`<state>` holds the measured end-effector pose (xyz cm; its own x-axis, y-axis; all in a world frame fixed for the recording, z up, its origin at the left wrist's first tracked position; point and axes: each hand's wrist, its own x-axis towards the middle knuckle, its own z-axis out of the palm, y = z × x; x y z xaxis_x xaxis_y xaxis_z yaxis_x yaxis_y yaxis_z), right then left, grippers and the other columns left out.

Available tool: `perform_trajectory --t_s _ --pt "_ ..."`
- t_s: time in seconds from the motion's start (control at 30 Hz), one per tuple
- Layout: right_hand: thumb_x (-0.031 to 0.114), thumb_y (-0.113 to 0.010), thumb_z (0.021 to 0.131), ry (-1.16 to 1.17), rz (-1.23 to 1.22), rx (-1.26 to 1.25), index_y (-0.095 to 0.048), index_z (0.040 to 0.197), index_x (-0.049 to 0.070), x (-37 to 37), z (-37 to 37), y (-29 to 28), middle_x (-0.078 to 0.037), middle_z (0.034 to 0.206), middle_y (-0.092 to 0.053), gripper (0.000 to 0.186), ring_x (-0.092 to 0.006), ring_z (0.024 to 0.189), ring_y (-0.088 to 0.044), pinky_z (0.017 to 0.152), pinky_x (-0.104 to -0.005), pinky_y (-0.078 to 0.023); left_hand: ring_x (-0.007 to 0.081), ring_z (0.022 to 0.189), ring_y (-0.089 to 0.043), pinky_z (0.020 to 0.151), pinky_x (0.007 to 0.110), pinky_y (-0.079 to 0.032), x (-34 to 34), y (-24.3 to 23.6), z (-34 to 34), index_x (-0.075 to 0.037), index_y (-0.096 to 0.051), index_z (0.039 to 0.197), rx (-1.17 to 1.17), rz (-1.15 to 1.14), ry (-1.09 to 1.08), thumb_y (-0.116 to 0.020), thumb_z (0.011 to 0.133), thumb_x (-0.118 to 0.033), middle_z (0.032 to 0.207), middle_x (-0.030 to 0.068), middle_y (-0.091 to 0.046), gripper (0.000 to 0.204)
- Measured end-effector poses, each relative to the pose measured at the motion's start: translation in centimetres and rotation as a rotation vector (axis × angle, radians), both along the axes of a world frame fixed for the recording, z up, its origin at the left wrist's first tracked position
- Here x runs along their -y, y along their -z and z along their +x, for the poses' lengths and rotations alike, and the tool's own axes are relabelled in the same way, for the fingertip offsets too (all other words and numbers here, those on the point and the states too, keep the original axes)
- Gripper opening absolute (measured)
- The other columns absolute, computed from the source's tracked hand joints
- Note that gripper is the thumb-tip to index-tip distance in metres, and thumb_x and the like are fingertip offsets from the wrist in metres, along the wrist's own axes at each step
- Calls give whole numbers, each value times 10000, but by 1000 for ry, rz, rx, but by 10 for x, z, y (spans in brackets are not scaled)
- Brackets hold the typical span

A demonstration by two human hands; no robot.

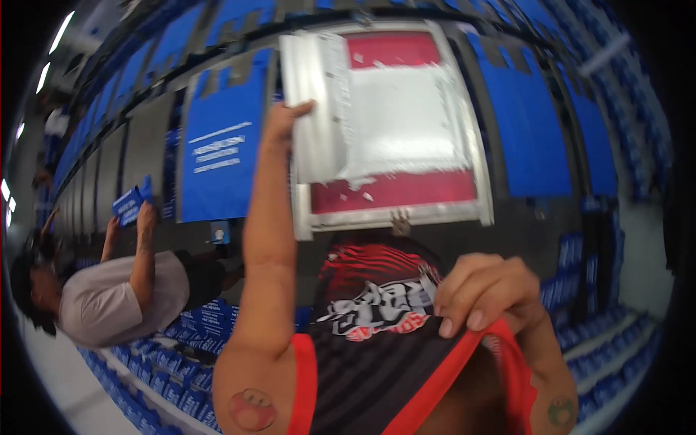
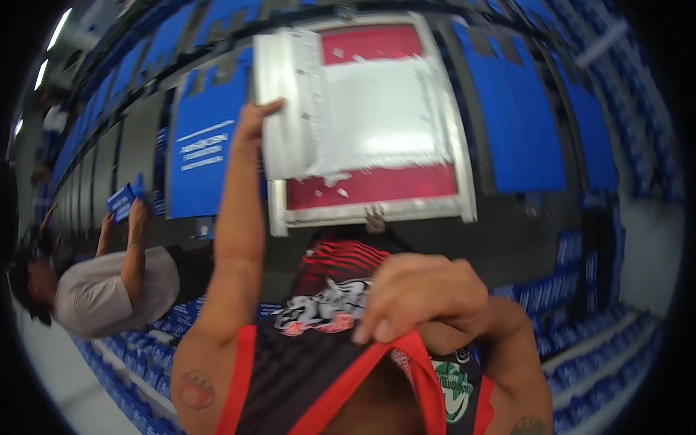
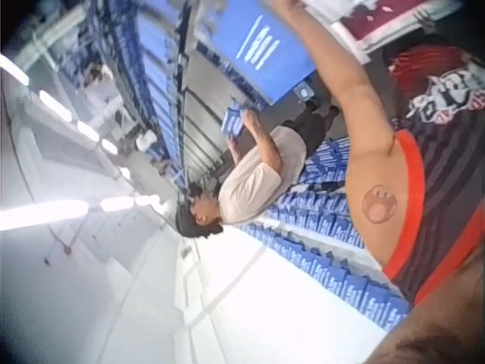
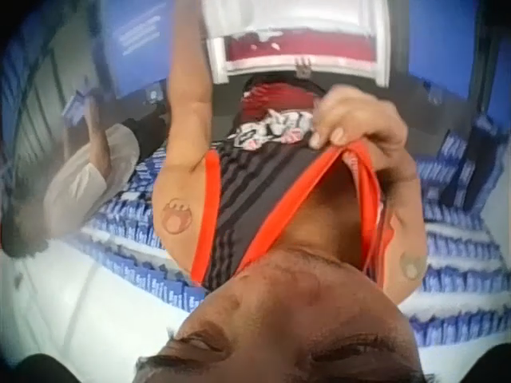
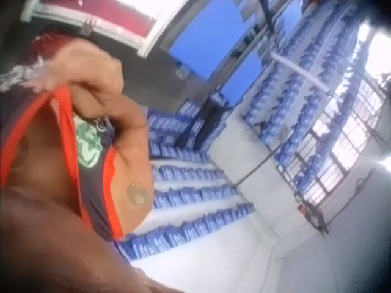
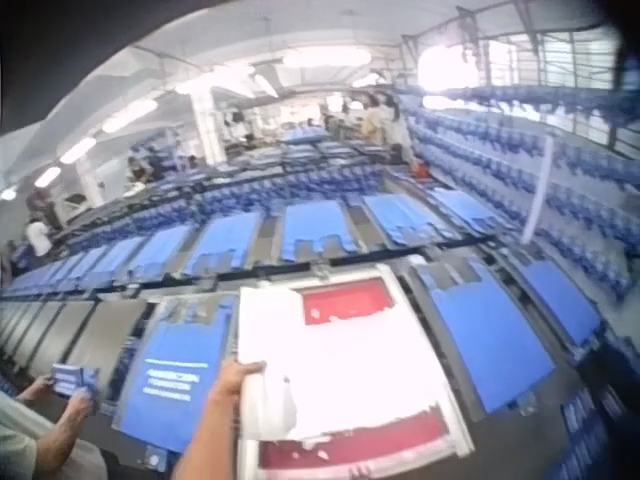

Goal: Printing a logo onto blue fabric bags using a screen printing frame and squeegee.

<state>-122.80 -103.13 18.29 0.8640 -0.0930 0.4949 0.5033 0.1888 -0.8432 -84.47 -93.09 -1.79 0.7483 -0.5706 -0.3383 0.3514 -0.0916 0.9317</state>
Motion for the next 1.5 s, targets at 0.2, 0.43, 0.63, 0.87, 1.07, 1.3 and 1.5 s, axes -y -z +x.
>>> perform_trajectory --t_s 0.2,0.43,0.63,0.87,1.07,1.3,1.5 --pt "266 -497 911 115 747 -15 -622 698 -87 -62 -11 -57 -240 690 -645 431 -315 612 -640 632 -386 -524 327 757 -686 665 442 -593 12 -32 -16 120 -525 1116 -27 21 72 -726 784 -108 960 237 -650 450" --pt "438 -479 951 -99 636 239 -602 1040 -195 -50 -36 -22 -296 951 -652 652 -290 727 -647 610 -293 -537 250 755 -679 664 364 -575 27 -50 -33 102 -563 1061 243 88 48 -794 735 -130 932 180 -661 461" --pt "186 -637 879 -443 13 -883 -656 1045 -14 15 -41 73 -83 881 -694 260 -151 825 -638 763 -292 -510 230 757 -672 688 357 -546 8 -61 -43 47 -647 972 868 363 236 -863 614 -284 845 155 -686 533" --pt "244 -591 929 275 420 -1239 -655 978 -17 -18 0 241 -49 795 -645 273 -105 718 -597 669 -249 -504 308 876 -656 822 388 -520 43 -80 -107 -158 -695 1014 1093 490 414 -711 632 -169 896 118 -696 382" --pt "183 -567 939 312 257 -1237 -649 936 -39 -20 8 248 -65 771 -647 237 -106 598 -594 571 -248 -514 308 863 -660 799 361 -509 39 -78 -109 -110 -691 1034 1100 550 455 -738 612 -147 900 141 -697 426" --pt "173 -588 923 302 100 -1229 -669 866 -65 -13 5 241 -86 726 -658 258 -124 581 -622 548 -255 -530 297 864 -653 792 390 -519 41 -82 -101 -168 -696 1011 1142 592 497 -708 653 -154 887 102 -697 358" --pt "153 -609 901 263 90 -1262 -682 882 -80 -2 2 259 -126 754 -687 245 -153 620 -669 564 -263 -554 326 840 -659 787 397 -514 59 -79 -105 -99 -683 1020 1245 542 545 -740 618 -151 882 160 -687 409"
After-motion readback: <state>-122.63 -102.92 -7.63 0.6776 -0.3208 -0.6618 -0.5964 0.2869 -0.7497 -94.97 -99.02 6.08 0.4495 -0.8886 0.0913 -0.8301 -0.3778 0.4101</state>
